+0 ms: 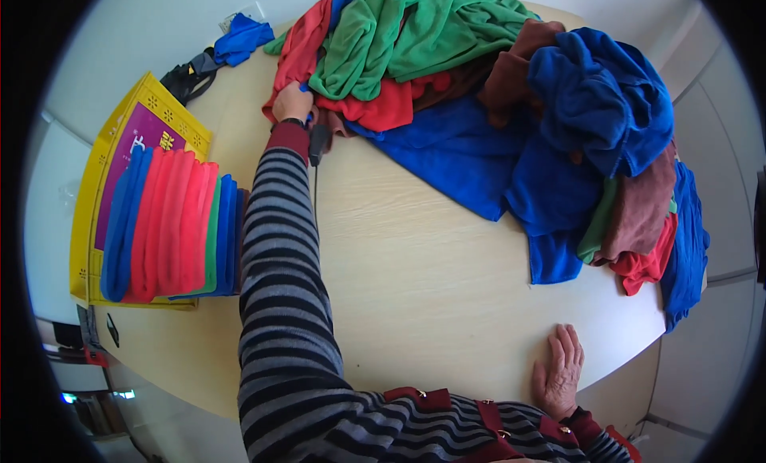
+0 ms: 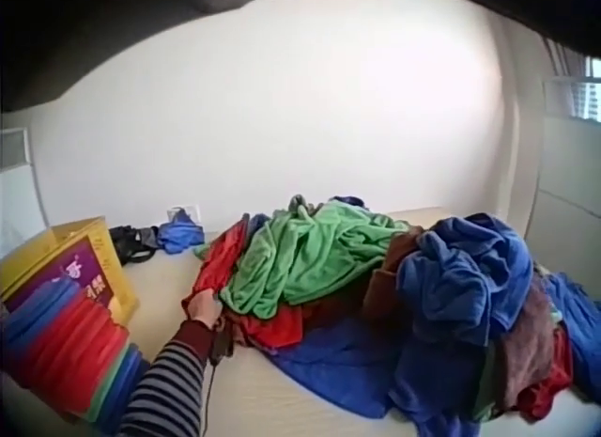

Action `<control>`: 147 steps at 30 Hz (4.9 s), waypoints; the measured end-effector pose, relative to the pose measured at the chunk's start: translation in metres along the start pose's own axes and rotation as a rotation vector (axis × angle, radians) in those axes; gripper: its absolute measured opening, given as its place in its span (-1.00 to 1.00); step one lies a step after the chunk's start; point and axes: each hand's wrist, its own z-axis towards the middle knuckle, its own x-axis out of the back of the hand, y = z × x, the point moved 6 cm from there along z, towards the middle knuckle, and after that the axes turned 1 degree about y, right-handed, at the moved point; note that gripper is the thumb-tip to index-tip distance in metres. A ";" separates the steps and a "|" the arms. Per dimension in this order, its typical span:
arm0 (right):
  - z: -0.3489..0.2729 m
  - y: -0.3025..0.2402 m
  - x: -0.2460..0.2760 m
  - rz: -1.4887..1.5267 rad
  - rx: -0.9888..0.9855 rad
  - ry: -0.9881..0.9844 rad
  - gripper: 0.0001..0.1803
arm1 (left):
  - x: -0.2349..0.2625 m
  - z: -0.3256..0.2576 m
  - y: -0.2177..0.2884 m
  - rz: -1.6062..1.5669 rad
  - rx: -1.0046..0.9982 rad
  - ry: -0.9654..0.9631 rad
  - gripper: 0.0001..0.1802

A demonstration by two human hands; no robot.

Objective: The person picks up a green cloth from a pile, spreads it flat on the table, and folds it into a square before stacking it. They then repeat the process with a red cloth, smoothing it out and folding it into a square.

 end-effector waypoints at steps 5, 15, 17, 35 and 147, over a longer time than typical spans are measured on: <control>-0.004 0.000 0.001 0.025 0.033 0.034 -0.36 | 0.023 -0.091 0.063 -0.089 -0.098 0.041 -0.63; -0.019 0.005 0.009 0.055 0.080 0.151 -0.38 | 0.110 -0.291 0.203 -0.483 -0.513 -0.248 -0.63; -0.021 0.006 0.008 0.058 0.085 0.166 -0.39 | 0.116 -0.319 0.233 -0.589 -0.567 -0.291 -0.63; -0.023 0.013 0.014 0.156 0.109 0.250 -0.43 | 0.271 -0.415 0.405 -1.209 -1.014 0.090 -0.70; -0.088 -0.031 0.013 0.331 0.514 0.293 -0.77 | 0.225 -0.531 0.104 -0.230 -0.791 -0.206 -0.73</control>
